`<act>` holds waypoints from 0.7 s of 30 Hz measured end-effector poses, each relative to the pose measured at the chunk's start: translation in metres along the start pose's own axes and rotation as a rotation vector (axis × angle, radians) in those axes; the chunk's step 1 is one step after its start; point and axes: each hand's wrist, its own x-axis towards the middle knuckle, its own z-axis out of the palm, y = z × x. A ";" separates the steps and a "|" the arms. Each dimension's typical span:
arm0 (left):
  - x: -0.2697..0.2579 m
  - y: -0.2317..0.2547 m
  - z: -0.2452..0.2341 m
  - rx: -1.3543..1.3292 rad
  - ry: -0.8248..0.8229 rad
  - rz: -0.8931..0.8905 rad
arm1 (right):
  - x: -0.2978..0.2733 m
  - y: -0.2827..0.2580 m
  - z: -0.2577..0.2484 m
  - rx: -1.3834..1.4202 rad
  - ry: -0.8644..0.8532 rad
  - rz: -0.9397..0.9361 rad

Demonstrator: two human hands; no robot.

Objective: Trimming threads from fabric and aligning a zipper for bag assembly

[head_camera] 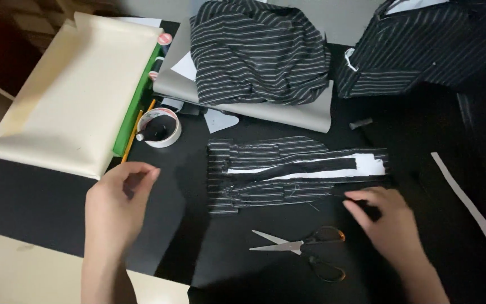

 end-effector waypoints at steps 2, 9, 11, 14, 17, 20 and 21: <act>0.002 -0.004 0.000 0.007 0.017 0.008 | 0.000 -0.001 0.010 0.039 0.049 -0.044; 0.001 -0.018 -0.009 0.057 0.087 -0.041 | 0.008 -0.006 0.022 0.089 0.097 -0.069; 0.003 -0.028 -0.006 0.066 0.093 -0.037 | 0.010 -0.001 0.029 0.064 0.078 -0.057; 0.001 -0.028 -0.006 0.047 0.090 -0.058 | 0.011 0.005 0.037 0.065 0.032 -0.027; 0.002 -0.029 -0.006 0.021 0.088 -0.076 | 0.012 0.013 0.046 0.027 0.016 -0.053; 0.002 -0.028 -0.008 0.022 0.097 -0.072 | 0.012 0.018 0.052 -0.100 -0.011 -0.083; 0.003 -0.027 -0.009 0.024 0.100 -0.076 | 0.012 0.018 0.054 -0.158 -0.047 -0.070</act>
